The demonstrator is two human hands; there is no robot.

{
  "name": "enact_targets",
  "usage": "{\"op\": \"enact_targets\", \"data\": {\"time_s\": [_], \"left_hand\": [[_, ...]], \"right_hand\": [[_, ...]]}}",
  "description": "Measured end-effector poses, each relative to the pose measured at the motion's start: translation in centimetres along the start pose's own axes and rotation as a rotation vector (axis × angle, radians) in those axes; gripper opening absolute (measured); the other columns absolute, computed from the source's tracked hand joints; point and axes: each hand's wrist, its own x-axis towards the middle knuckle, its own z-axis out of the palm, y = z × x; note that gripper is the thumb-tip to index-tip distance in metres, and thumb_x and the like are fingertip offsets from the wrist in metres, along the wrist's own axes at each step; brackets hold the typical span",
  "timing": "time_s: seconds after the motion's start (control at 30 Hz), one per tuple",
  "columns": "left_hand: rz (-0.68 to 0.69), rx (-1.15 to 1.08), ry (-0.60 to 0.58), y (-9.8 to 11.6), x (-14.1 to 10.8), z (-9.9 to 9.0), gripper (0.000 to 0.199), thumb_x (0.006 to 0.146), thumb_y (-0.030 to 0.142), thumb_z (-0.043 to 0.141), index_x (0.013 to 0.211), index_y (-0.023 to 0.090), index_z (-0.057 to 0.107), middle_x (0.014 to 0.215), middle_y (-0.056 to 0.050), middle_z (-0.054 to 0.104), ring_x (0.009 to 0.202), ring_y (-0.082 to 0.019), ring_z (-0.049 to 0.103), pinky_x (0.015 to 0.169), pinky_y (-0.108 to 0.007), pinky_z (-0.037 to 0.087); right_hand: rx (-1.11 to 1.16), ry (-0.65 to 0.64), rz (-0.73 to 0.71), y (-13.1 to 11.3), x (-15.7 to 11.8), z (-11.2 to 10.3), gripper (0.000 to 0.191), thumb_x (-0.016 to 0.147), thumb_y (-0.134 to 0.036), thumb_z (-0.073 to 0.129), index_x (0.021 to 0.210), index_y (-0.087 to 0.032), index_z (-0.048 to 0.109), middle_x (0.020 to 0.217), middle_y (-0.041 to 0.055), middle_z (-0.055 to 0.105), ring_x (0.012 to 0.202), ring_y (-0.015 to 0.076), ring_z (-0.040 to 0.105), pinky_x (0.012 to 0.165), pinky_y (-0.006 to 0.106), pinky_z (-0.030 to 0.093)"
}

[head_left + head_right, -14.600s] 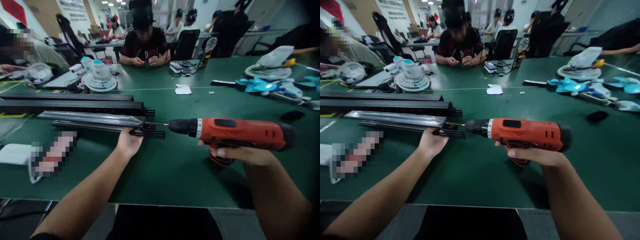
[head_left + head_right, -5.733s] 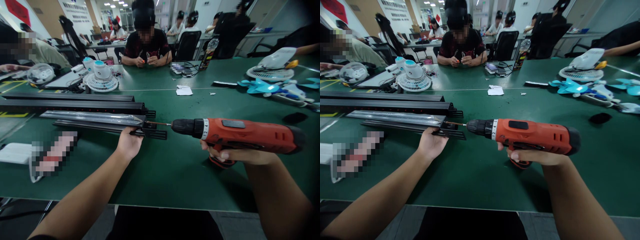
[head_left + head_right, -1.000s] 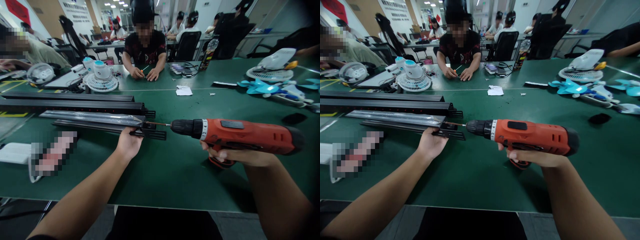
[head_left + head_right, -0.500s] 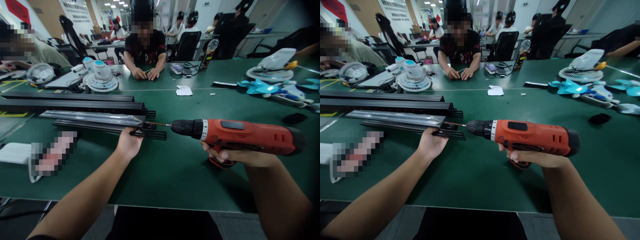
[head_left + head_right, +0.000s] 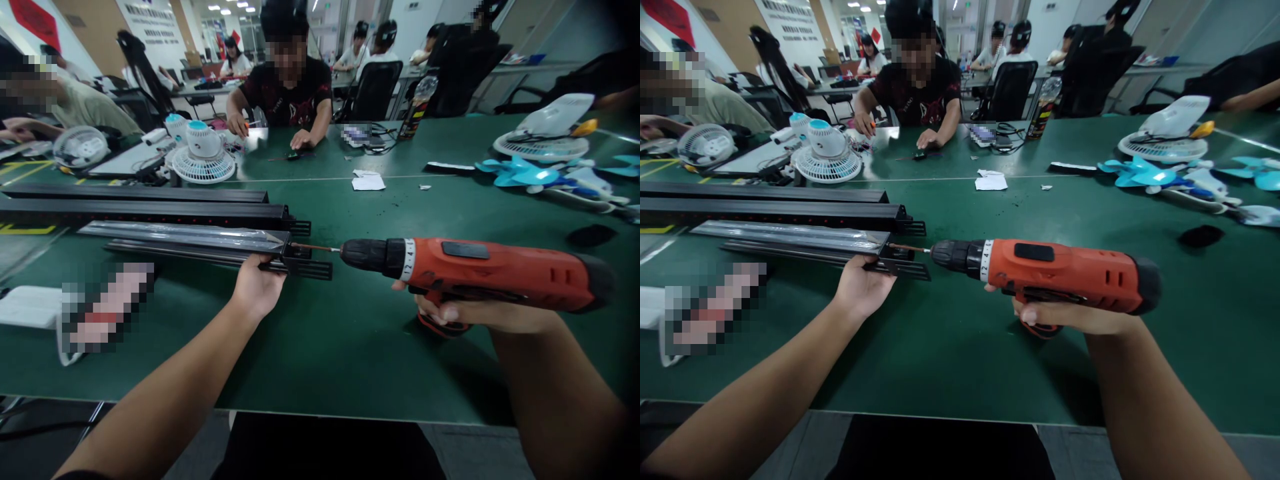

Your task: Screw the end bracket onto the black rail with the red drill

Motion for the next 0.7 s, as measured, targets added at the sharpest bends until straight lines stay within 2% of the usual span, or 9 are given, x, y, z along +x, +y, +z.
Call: {"op": "enact_targets", "data": {"time_s": [0.17,0.43,0.6,0.7], "left_hand": [[-0.004,-0.014,0.018,0.05,-0.26,0.3,0.05,0.09,0.002,0.052,0.131,0.015,0.078,0.09,-0.006,0.083,0.084,-0.019,0.08,0.088,-0.029,0.064],[-0.021,-0.059,0.063,0.08,-0.52,0.73,0.05,0.09,0.002,0.052,0.132,0.013,0.078,0.096,-0.008,0.085,0.082,-0.019,0.08,0.086,-0.028,0.064],[-0.002,-0.021,0.037,0.01,-0.47,0.65,0.055,0.086,0.002,0.054,0.134,0.015,0.078,0.094,-0.006,0.086,0.082,-0.02,0.08,0.087,-0.03,0.065],[0.003,-0.021,0.028,-0.03,-0.45,0.57,0.056,0.085,0.002,0.054,0.134,0.015,0.079,0.094,-0.006,0.086,0.081,-0.02,0.08,0.088,-0.031,0.065]], "right_hand": [[0.023,-0.004,0.051,-0.13,-0.05,-0.03,0.038,0.1,-0.038,0.093,0.135,-0.025,0.088,0.075,0.0013,0.071,0.057,0.0162,0.06,0.049,0.028,0.059],[-0.029,-0.024,0.002,-0.05,0.11,-0.16,0.044,0.104,-0.036,0.089,0.146,-0.026,0.086,0.08,0.0014,0.072,0.06,0.0156,0.064,0.052,0.026,0.061],[-0.061,-0.006,-0.011,-0.36,0.26,0.13,0.03,0.104,-0.036,0.089,0.133,-0.027,0.088,0.071,-0.0009,0.069,0.056,0.0156,0.064,0.051,0.025,0.062],[-0.083,0.029,-0.041,-0.73,0.37,0.48,0.025,0.103,-0.037,0.09,0.126,-0.028,0.09,0.075,0.0007,0.073,0.056,0.0156,0.066,0.051,0.025,0.065]]}}
